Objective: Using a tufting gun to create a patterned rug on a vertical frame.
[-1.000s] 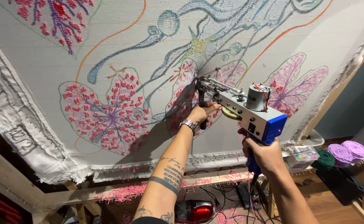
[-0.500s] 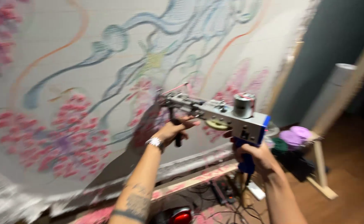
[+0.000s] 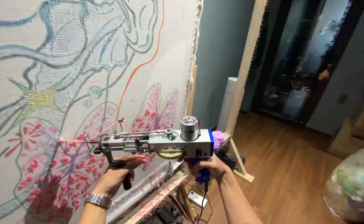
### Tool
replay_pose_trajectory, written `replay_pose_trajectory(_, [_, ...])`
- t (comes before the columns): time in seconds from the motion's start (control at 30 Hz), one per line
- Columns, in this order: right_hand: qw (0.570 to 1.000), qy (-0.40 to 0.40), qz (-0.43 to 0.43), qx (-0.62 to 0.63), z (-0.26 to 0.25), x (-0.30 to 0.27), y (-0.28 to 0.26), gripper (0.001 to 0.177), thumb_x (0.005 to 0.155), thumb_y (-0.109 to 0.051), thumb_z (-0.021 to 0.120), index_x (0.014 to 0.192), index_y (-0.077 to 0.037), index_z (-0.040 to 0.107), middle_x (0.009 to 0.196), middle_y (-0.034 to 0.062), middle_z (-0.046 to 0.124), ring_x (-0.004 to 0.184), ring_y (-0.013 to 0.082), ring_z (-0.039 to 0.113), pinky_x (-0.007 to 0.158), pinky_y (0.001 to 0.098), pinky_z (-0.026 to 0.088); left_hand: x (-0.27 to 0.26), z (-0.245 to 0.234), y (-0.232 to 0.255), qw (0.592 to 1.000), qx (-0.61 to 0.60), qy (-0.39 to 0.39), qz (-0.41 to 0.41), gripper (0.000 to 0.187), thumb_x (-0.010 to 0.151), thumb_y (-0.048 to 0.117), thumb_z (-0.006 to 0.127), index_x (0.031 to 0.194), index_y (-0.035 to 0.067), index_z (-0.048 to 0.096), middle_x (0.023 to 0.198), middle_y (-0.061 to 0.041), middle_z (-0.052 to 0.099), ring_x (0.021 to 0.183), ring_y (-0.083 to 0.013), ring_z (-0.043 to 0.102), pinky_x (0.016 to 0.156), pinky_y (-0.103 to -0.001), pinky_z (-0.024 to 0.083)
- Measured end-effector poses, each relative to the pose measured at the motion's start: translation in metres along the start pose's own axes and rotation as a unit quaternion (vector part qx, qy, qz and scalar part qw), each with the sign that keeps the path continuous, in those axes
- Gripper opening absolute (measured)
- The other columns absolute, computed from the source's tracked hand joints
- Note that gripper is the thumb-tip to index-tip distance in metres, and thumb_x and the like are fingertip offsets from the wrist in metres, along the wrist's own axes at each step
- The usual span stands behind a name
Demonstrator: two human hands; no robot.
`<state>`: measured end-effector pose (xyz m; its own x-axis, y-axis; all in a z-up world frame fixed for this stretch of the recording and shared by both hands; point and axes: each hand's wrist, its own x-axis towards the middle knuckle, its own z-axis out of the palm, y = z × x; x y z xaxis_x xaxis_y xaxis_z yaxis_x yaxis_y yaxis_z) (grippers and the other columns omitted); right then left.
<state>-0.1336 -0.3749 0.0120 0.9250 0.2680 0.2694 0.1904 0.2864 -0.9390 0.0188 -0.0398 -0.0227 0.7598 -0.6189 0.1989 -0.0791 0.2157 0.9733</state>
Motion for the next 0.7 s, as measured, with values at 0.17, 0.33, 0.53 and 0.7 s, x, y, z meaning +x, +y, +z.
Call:
replay_pose_trajectory(0.17, [0.999, -0.006, 0.015, 0.034, -0.02, 0.008, 0.014, 0.043, 0.069, 0.005, 0.066, 0.111, 0.009, 0.064, 0.079, 0.0144, 0.061, 0.059, 0.0209, 0.052, 0.053, 0.0335, 0.041, -0.006, 0.004, 0.021, 0.997, -0.008, 0.021, -0.069, 0.047, 0.089, 0.011, 0.063, 0.135, 0.009, 0.058, 0.123, -0.003, 0.073, 0.088, -0.0157, 0.076, 0.053, -0.024, 0.04])
replay_pose_trajectory(0.33, [0.999, -0.024, 0.016, 0.043, -0.024, 0.014, 0.019, 0.043, 0.067, 0.006, 0.065, 0.11, 0.008, 0.065, 0.077, 0.0173, 0.062, 0.058, 0.022, 0.052, 0.052, 0.0345, 0.042, -0.002, -0.019, -0.002, 0.988, -0.067, -0.12, -0.071, 0.05, 0.087, 0.002, 0.061, 0.137, 0.004, 0.055, 0.128, -0.012, 0.075, 0.086, -0.0203, 0.075, 0.057, -0.024, 0.049])
replay_pose_trajectory(0.53, [0.996, -0.046, 0.005, 0.073, -0.036, 0.009, 0.023, 0.043, 0.069, 0.001, 0.065, 0.11, 0.011, 0.065, 0.077, 0.0188, 0.063, 0.058, 0.0247, 0.054, 0.056, 0.0384, 0.044, -0.014, 0.003, 0.034, 0.989, 0.028, -0.134, -0.049, 0.044, 0.094, 0.013, 0.054, 0.135, 0.006, 0.069, 0.119, -0.015, 0.077, 0.072, -0.0133, 0.071, 0.055, -0.021, 0.046])
replay_pose_trajectory(0.7, [0.99, -0.064, -0.024, 0.121, -0.043, 0.002, 0.025, 0.05, 0.068, -0.006, 0.067, 0.115, 0.011, 0.064, 0.074, 0.0153, 0.061, 0.056, 0.0209, 0.051, 0.053, 0.0346, 0.041, -0.012, 0.024, 0.056, 0.986, 0.094, -0.135, -0.021, 0.038, 0.094, 0.016, 0.057, 0.128, 0.006, 0.073, 0.115, -0.007, 0.08, 0.073, -0.0099, 0.071, 0.062, -0.022, 0.054])
